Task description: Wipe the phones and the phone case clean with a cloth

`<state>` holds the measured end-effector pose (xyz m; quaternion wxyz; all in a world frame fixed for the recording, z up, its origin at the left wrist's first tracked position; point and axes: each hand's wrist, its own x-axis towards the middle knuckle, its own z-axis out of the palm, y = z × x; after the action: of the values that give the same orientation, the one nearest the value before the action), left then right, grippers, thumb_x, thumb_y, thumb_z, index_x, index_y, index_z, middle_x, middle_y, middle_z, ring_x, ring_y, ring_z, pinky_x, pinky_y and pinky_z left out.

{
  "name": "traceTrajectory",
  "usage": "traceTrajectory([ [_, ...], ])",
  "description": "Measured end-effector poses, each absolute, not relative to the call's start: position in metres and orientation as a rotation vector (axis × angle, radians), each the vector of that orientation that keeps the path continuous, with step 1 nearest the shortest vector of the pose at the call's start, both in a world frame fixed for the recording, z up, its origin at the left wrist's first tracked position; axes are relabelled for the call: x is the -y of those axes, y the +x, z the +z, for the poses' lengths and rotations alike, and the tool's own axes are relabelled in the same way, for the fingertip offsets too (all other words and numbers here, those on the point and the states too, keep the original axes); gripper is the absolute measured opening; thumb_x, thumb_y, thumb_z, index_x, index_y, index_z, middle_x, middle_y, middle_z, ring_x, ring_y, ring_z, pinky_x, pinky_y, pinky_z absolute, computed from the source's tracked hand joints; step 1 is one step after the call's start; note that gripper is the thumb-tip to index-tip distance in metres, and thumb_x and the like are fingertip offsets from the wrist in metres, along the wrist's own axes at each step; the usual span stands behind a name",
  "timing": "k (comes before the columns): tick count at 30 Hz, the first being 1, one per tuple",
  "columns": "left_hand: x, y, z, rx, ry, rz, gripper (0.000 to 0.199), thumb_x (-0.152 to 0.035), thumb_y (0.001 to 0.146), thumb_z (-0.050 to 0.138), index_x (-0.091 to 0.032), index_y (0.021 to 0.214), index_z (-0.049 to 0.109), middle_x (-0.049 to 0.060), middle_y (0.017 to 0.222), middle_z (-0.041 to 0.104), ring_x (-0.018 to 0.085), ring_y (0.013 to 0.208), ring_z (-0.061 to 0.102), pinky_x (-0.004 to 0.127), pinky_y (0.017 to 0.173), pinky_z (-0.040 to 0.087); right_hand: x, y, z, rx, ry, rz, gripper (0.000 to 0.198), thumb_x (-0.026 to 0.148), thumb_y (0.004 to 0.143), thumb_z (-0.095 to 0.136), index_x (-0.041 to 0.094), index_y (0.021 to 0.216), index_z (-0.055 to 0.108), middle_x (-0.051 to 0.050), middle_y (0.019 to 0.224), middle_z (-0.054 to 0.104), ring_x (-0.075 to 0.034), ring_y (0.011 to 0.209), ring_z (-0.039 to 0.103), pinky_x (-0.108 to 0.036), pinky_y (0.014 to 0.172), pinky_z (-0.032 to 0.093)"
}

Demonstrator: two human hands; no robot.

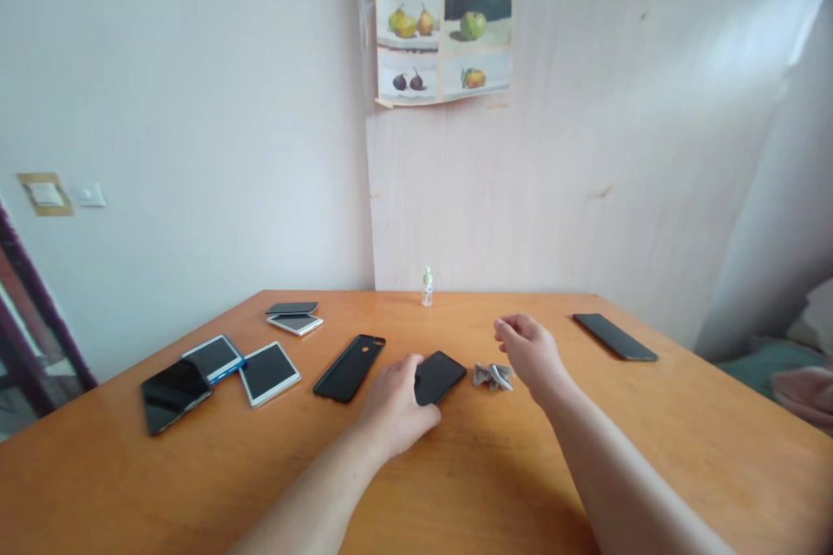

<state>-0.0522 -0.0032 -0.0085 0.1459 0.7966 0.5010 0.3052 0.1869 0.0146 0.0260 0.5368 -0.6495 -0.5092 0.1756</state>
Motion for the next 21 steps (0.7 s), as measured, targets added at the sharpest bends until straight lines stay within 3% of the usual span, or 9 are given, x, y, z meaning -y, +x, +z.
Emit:
traceTrajectory([
  [8, 0.003, -0.046, -0.011, -1.511, 2.368, 0.857, 0.053, -0.031, 0.066, 0.068, -0.023, 0.117, 0.060, 0.010, 0.104, 0.067, 0.031, 0.101, 0.057, 0.035, 0.085, 0.040, -0.016, 0.185, 0.024, 1.339, -1.650, 0.240, 0.025, 0.043, 0.082, 0.049, 0.022, 0.073, 0.061, -0.001, 0.065, 0.064, -0.017, 0.063, 0.058, -0.026, 0.056, 0.037],
  [14, 0.007, -0.042, -0.012, -1.491, 2.414, 0.847, 0.056, -0.047, 0.072, 0.067, -0.019, 0.120, 0.062, 0.013, 0.110, 0.068, 0.033, 0.106, 0.056, 0.038, 0.090, 0.040, -0.013, 0.187, 0.031, 1.400, -1.768, 0.187, 0.026, 0.042, 0.085, 0.046, 0.022, 0.078, 0.061, -0.002, 0.070, 0.066, -0.017, 0.069, 0.060, -0.026, 0.059, 0.036],
  [21, 0.004, -0.044, -0.009, -1.458, 2.401, 0.861, 0.051, -0.056, 0.077, 0.062, -0.022, 0.115, 0.065, 0.012, 0.106, 0.070, 0.032, 0.102, 0.059, 0.038, 0.086, 0.043, -0.009, 0.195, 0.032, 1.528, -1.978, 0.173, 0.029, 0.048, 0.083, 0.048, 0.022, 0.080, 0.062, -0.007, 0.077, 0.069, -0.022, 0.075, 0.062, -0.029, 0.061, 0.035],
])
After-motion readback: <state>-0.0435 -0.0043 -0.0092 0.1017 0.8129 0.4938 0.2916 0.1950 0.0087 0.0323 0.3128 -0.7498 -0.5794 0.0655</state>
